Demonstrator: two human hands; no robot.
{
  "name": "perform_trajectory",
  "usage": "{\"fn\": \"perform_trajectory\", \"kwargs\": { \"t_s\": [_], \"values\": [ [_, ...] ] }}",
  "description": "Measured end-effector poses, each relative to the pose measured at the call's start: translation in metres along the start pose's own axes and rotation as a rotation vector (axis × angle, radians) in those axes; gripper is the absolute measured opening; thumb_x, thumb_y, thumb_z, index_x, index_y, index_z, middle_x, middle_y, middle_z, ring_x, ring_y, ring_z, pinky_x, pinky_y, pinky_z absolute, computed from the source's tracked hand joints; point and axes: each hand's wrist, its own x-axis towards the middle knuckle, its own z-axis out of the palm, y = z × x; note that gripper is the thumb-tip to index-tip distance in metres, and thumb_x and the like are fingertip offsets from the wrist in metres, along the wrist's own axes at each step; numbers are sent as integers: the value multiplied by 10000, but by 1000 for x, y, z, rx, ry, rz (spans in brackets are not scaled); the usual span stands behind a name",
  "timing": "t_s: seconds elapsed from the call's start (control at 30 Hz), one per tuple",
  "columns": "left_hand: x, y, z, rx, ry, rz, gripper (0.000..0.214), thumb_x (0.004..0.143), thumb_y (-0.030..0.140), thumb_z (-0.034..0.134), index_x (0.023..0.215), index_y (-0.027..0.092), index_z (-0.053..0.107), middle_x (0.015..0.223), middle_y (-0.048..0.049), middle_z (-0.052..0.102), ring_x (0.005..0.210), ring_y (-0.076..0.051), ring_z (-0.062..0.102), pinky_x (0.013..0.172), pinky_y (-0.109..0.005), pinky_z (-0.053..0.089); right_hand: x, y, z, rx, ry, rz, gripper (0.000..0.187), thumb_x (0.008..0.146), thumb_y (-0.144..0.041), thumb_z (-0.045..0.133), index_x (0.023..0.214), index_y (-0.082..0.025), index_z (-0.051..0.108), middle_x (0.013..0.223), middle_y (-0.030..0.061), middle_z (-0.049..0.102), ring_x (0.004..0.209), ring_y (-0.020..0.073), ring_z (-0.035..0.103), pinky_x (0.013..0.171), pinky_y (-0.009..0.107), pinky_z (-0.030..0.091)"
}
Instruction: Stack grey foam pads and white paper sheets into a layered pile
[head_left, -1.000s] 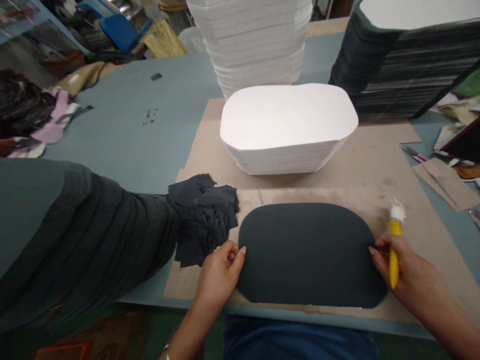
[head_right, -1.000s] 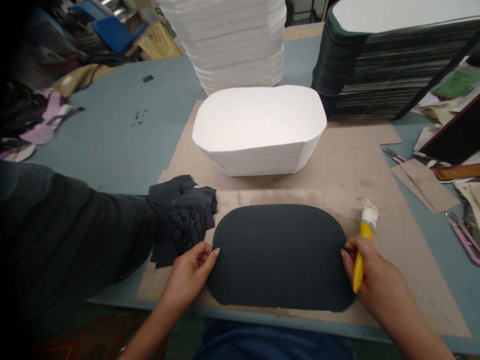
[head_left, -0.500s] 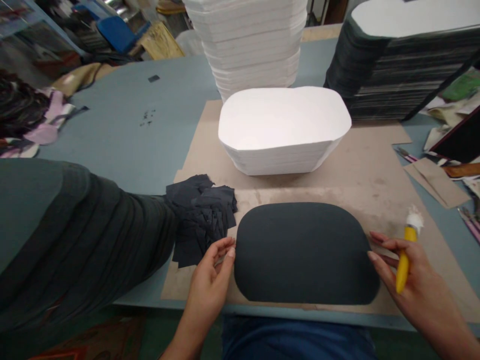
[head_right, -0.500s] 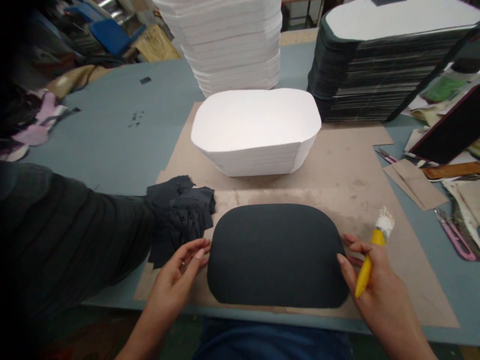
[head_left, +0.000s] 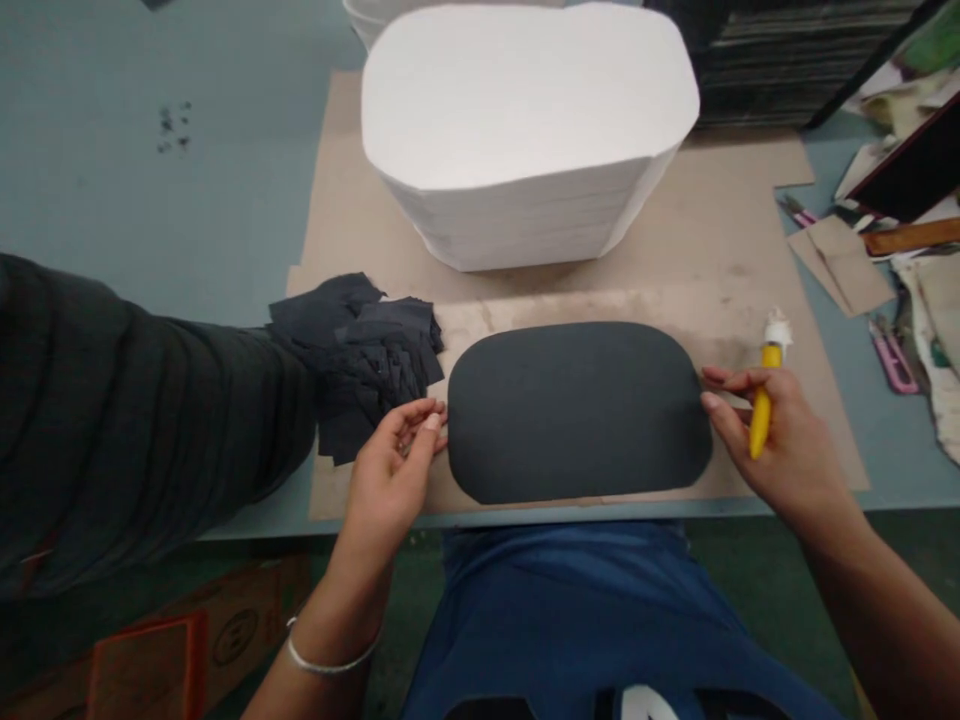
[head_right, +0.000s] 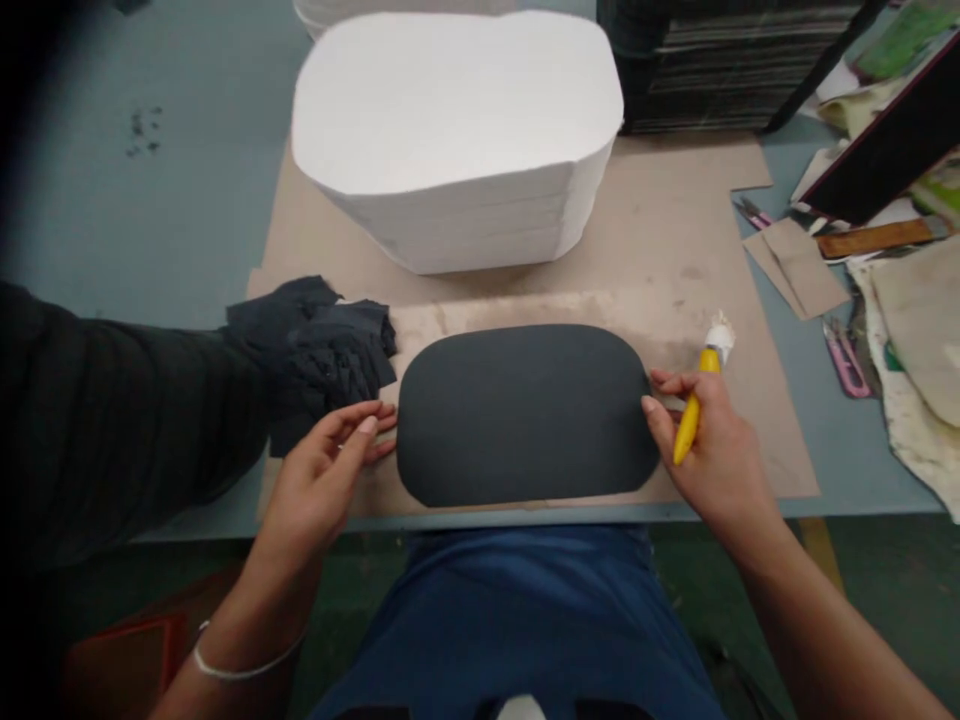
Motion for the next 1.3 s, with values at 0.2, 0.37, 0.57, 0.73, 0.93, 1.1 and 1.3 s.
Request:
{"fn": "perform_trajectory", "kwargs": {
  "t_s": [0.2, 0.37, 0.57, 0.73, 0.93, 1.1, 1.3],
  "values": [
    [-2, 2, -6, 176, -17, 135, 483, 948, 533, 629, 1215, 131, 632, 1229, -183, 695, 1178, -297, 686, 979, -481, 606, -4, 11, -1, -71, -10, -47, 338, 954, -517, 625, 1117, -253, 491, 1356, 108, 689, 938, 263, 772, 747, 381, 612],
    [-27, -4, 0, 806, -227, 754, 591, 930, 328, 713, 1461, 171, 508, 1550, -185, 488, 1466, -346, 449, 1207, -567, 425, -24, 17, 6, -249, -134, -609, 308, 936, -428, 704, 1098, -236, 526, 1601, 157, 465, 1408, 356, 530, 1070, 556, 501],
    [-46, -22, 20, 980, -368, 990, 553, 927, 226, 713, 1437, 116, 528, 1474, -182, 562, 1440, -346, 479, 1175, -528, 483, -43, 17, 23, -300, -178, -893, 180, 974, -263, 669, 1106, -227, 553, 1634, 168, 411, 1476, 301, 454, 1125, 530, 438],
    [-44, -19, 22, 989, -358, 1044, 480, 940, 218, 688, 1393, 115, 568, 1415, -173, 611, 1400, -336, 526, 1153, -522, 502, -41, 24, 28, -324, -117, -942, 151, 967, -246, 676, 1065, -216, 564, 1640, 181, 396, 1498, 309, 421, 1138, 519, 401],
    [-43, -20, 22, 967, -322, 1046, 421, 958, 185, 636, 1370, 116, 578, 1390, -168, 629, 1380, -319, 546, 1139, -506, 514, -40, 35, 34, -340, -78, -993, 155, 962, -272, 687, 1052, -223, 571, 1636, 186, 400, 1514, 312, 393, 1149, 528, 363],
    [-42, -24, 23, 967, -326, 1043, 416, 962, 173, 616, 1373, 123, 571, 1386, -162, 630, 1368, -321, 553, 1132, -516, 516, -41, 34, 37, -354, -86, -984, 147, 965, -246, 674, 1076, -212, 584, 1651, 191, 371, 1527, 308, 371, 1169, 532, 339],
    [-45, -27, 20, 934, -344, 1036, 462, 955, 189, 648, 1401, 133, 544, 1422, -164, 602, 1403, -325, 512, 1156, -527, 483, -44, 31, 31, -310, -112, -936, 200, 948, -261, 695, 1095, -217, 567, 1633, 193, 403, 1506, 315, 404, 1156, 552, 366]
  ]
}}
